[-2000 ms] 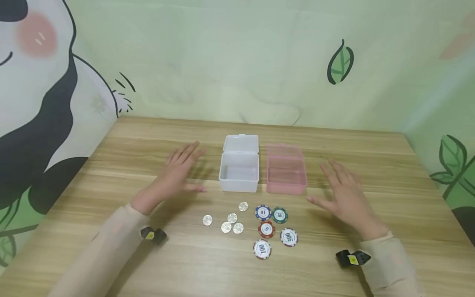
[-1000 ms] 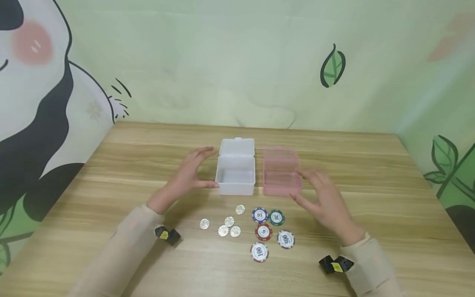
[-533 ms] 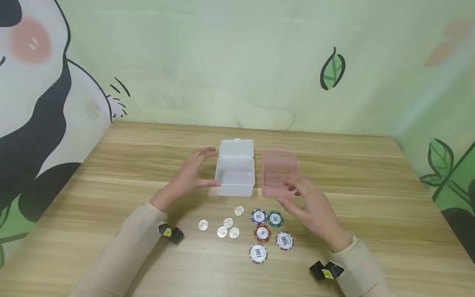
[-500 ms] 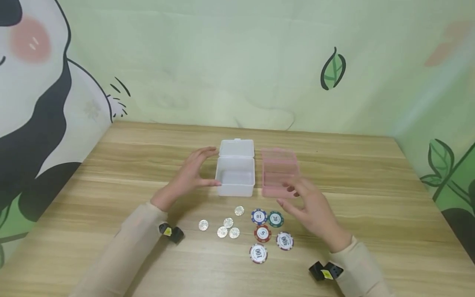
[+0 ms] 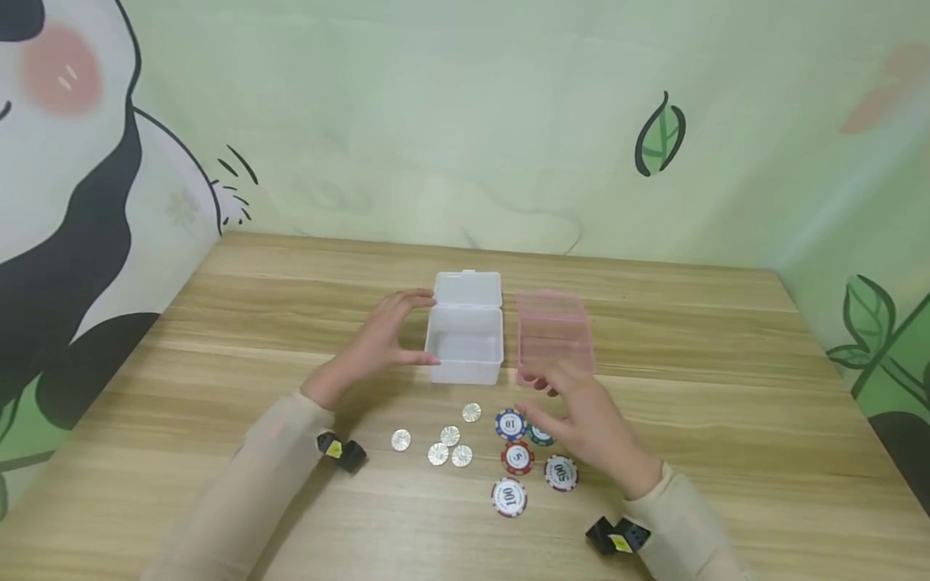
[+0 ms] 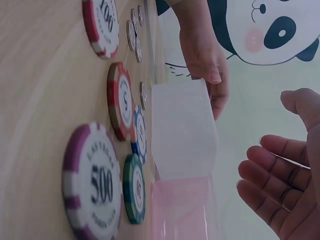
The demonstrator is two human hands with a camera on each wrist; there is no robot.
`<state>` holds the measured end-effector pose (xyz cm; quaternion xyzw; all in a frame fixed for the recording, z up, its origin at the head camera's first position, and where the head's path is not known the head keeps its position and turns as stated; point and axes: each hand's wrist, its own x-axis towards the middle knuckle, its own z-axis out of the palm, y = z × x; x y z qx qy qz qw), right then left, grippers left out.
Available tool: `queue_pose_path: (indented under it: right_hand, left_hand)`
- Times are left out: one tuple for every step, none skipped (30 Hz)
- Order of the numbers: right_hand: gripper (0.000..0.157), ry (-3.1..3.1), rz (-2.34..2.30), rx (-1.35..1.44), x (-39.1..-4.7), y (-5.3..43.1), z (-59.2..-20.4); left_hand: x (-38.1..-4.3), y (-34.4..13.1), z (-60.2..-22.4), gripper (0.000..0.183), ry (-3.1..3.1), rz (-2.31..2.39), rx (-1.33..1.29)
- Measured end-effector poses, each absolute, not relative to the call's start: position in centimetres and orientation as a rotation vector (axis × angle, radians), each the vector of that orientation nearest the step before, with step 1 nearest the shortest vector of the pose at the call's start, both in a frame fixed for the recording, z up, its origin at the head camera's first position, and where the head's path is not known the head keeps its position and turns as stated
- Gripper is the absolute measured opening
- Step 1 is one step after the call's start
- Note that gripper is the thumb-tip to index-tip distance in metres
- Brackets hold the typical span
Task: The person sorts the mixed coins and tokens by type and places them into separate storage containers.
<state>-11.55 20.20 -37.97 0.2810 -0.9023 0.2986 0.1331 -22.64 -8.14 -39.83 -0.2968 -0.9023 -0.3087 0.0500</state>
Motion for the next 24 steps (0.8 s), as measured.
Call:
queue_pose_path:
  right_hand:
    - [0.036, -2.614, 0.873, 0.828, -11.5, 20.0, -38.0]
    - [0.037, -2.610, 0.877, 0.840, -11.5, 19.8, -38.1]
    - [0.037, -2.606, 0.879, 0.851, -11.5, 19.6, -38.1]
    - [0.036, -2.603, 0.881, 0.865, -11.5, 19.3, -38.2]
    - [0.036, -2.601, 0.883, 0.879, -11.5, 19.1, -38.2]
    - [0.035, -2.600, 0.884, 0.892, -11.5, 18.9, -38.3]
    - [0.035, -2.598, 0.882, 0.907, -11.5, 18.7, -38.3]
    - [0.035, -2.595, 0.882, 0.919, -11.5, 18.5, -38.4]
    - [0.034, -2.598, 0.883, 0.931, -11.5, 18.4, -38.4]
    - [0.033, -2.603, 0.878, 0.938, -11.5, 18.2, -38.5]
    - [0.032, -2.608, 0.879, 0.945, -11.5, 18.0, -38.5]
    - [0.032, -2.612, 0.878, 0.952, -11.5, 17.9, -38.6]
    - [0.031, -2.616, 0.879, 0.959, -11.5, 17.7, -38.6]
    - [0.031, -2.621, 0.883, 0.965, -11.5, 17.5, -38.7]
    - [0.031, -2.623, 0.886, 0.973, -11.5, 17.4, -38.8]
    - [0.031, -2.622, 0.885, 0.983, -11.5, 17.2, -38.8]
    - [0.031, -2.618, 0.890, 0.996, -11.5, 17.1, -38.9]
    - [0.030, -2.614, 0.893, 1.010, -11.5, 16.9, -39.0]
    - [0.030, -2.612, 0.893, 1.023, -11.5, 16.7, -39.1]
    - [0.029, -2.604, 0.889, 1.043, -11.5, 16.5, -39.2]
    - [0.028, -2.603, 0.882, 1.055, -11.5, 16.4, -39.2]
    - [0.027, -2.607, 0.875, 1.061, -11.4, 16.2, -39.3]
    - [0.026, -2.608, 0.873, 1.070, -11.4, 16.0, -39.4]
    - [0.025, -2.615, 0.873, 1.075, -11.3, 15.9, -39.5]
  left_hand:
    - [-22.7, -8.2, -39.9, 0.085, -2.749, -0.943, -0.907]
    - [-22.7, -8.2, -40.0, 0.085, -2.751, -0.944, -0.911]
    - [-22.7, -8.2, -40.0, 0.085, -2.753, -0.944, -0.914]
    - [-22.8, -8.2, -40.1, 0.085, -2.755, -0.943, -0.916]
    - [-22.8, -8.3, -40.2, 0.085, -2.758, -0.942, -0.918]
    - [-22.8, -8.3, -40.2, 0.085, -2.759, -0.939, -0.921]
    - [-22.8, -8.3, -40.3, 0.085, -2.765, -0.930, -0.921]
    - [-22.8, -8.4, -40.3, 0.085, -2.768, -0.927, -0.924]
    - [-22.8, -8.4, -40.3, 0.085, -2.770, -0.926, -0.925]
    - [-22.9, -8.4, -40.4, 0.085, -2.774, -0.921, -0.928]
    - [-22.8, -8.4, -40.3, 0.085, -2.777, -0.921, -0.931]
    - [-22.8, -8.5, -40.3, 0.085, -2.779, -0.920, -0.934]
    - [-22.8, -8.5, -40.3, 0.085, -2.783, -0.916, -0.936]
    - [-22.8, -8.5, -40.3, 0.084, -2.782, -0.915, -0.938]
    - [-22.9, -8.5, -40.3, 0.084, -2.783, -0.909, -0.940]
    - [-22.9, -8.5, -40.4, 0.083, -2.780, -0.903, -0.942]
    - [-22.8, -8.5, -40.3, 0.083, -2.775, -0.900, -0.945]
    - [-22.8, -8.4, -40.4, 0.082, -2.771, -0.894, -0.947]
    - [-22.8, -8.4, -40.3, 0.082, -2.764, -0.890, -0.949]
    - [-22.8, -8.5, -40.3, 0.081, -2.756, -0.888, -0.952]
    - [-22.8, -8.5, -40.3, 0.081, -2.750, -0.885, -0.955]
    - [-22.8, -8.5, -40.3, 0.081, -2.743, -0.888, -0.957]
    - [-22.8, -8.5, -40.3, 0.080, -2.740, -0.887, -0.958]
    - [-22.8, -8.5, -40.4, 0.080, -2.738, -0.886, -0.958]
